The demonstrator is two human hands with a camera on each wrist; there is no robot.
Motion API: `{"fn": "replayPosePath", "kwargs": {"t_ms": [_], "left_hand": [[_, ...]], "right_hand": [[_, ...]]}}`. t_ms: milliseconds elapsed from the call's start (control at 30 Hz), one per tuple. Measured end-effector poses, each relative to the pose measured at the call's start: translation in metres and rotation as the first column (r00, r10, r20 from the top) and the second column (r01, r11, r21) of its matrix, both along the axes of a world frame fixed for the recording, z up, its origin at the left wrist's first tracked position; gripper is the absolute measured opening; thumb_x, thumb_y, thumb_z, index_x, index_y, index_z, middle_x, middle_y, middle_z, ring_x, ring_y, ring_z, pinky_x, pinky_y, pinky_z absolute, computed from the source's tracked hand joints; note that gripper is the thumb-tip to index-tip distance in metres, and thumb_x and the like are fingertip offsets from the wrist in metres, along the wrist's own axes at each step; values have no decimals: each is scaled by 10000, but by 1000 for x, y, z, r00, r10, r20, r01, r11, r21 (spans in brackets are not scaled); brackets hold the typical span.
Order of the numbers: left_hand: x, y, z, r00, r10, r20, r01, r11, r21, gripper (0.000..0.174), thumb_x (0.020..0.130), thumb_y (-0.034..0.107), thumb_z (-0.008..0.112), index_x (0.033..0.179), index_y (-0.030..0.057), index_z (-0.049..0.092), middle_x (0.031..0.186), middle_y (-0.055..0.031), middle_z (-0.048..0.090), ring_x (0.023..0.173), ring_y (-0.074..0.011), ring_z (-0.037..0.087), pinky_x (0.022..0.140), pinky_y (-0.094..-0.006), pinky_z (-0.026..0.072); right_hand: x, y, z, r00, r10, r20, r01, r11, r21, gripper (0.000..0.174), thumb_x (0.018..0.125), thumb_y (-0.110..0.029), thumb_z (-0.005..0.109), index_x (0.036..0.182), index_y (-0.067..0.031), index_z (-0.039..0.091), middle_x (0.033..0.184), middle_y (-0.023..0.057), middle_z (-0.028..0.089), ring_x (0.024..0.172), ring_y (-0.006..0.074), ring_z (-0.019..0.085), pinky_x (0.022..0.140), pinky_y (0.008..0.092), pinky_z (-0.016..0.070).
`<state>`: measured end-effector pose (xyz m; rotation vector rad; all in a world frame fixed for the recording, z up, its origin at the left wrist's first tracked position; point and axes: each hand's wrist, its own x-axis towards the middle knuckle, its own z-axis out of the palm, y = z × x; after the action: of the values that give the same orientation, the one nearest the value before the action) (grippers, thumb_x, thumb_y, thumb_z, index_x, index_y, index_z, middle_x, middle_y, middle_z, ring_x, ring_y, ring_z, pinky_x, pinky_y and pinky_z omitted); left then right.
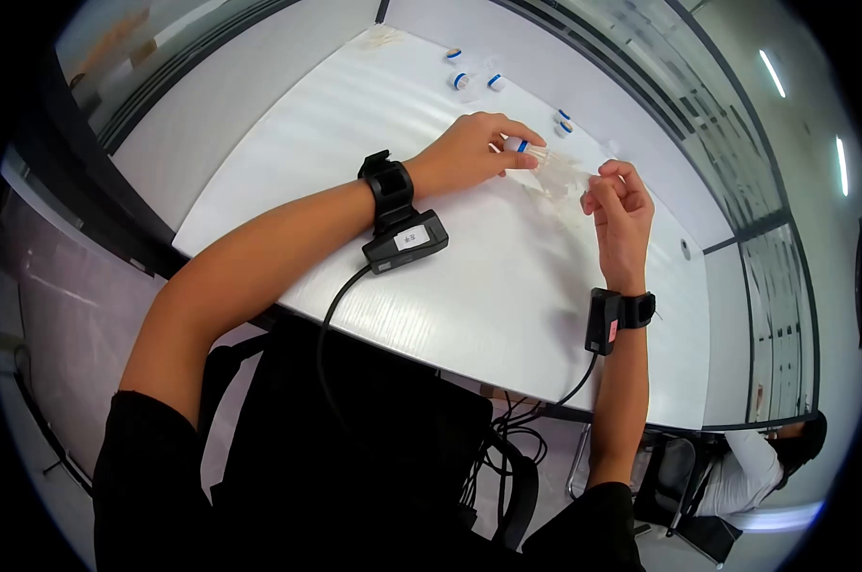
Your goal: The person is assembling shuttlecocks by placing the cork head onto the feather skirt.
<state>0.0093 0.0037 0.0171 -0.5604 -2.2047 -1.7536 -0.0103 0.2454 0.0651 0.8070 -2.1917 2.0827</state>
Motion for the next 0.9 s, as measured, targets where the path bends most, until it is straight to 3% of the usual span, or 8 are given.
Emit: {"fn": "replayPosePath", "kwargs": {"t_ms": [167, 267, 467, 667, 900], "left_hand": [[0, -2, 4, 1000, 3, 3, -3, 999, -42, 311, 915, 167, 742, 1209, 66, 730, 1048, -76, 682, 790, -121, 638, 743, -276, 533], [-5, -5, -3, 995, -43, -94, 38, 998, -59, 301, 909, 127, 729, 1204, 68, 733, 1065, -79, 691, 866, -135, 647, 786, -272, 530], [-2, -1, 2, 998, -29, -50, 24, 996, -91, 285, 912, 99, 715, 1194, 55, 729, 1140, -83, 698, 926, -146, 655, 812, -270, 532], [-3, -1, 4, 998, -41, 52, 43, 998, -42, 297, 927, 77, 690, 1219, 24, 690, 1122, -87, 712, 924, -139, 676, 815, -272, 535], [-5, -1, 1, 995, -98, 29, 96, 993, 65, 299, 926, 56, 675, 1222, 12, 684, 1123, -88, 713, 950, -138, 676, 831, -272, 533]], "right_hand": [[-2, 1, 0, 999, 27, 23, -27, 1000, 7, 128, 919, -23, 662, 1039, -26, 618, 746, 2, 657, 701, 103, 572, 675, 253, 436], [-5, -1, 0, 999, 28, -38, -25, 998, 66, 132, 918, -24, 670, 1040, -20, 620, 760, 17, 675, 712, 112, 590, 693, 262, 458], [-7, -2, -2, 996, 30, -78, -21, 993, 112, 144, 918, -17, 682, 1049, -13, 624, 785, 39, 701, 750, 122, 640, 704, 267, 494], [-4, -3, -3, 995, -18, -93, 31, 990, 134, 176, 911, -42, 723, 1051, -4, 622, 799, 43, 714, 751, 114, 653, 694, 257, 495], [2, -8, -2, 995, -33, -97, 41, 995, 91, 192, 905, -32, 726, 1059, -2, 614, 789, 42, 712, 741, 115, 651, 685, 251, 488]]}}
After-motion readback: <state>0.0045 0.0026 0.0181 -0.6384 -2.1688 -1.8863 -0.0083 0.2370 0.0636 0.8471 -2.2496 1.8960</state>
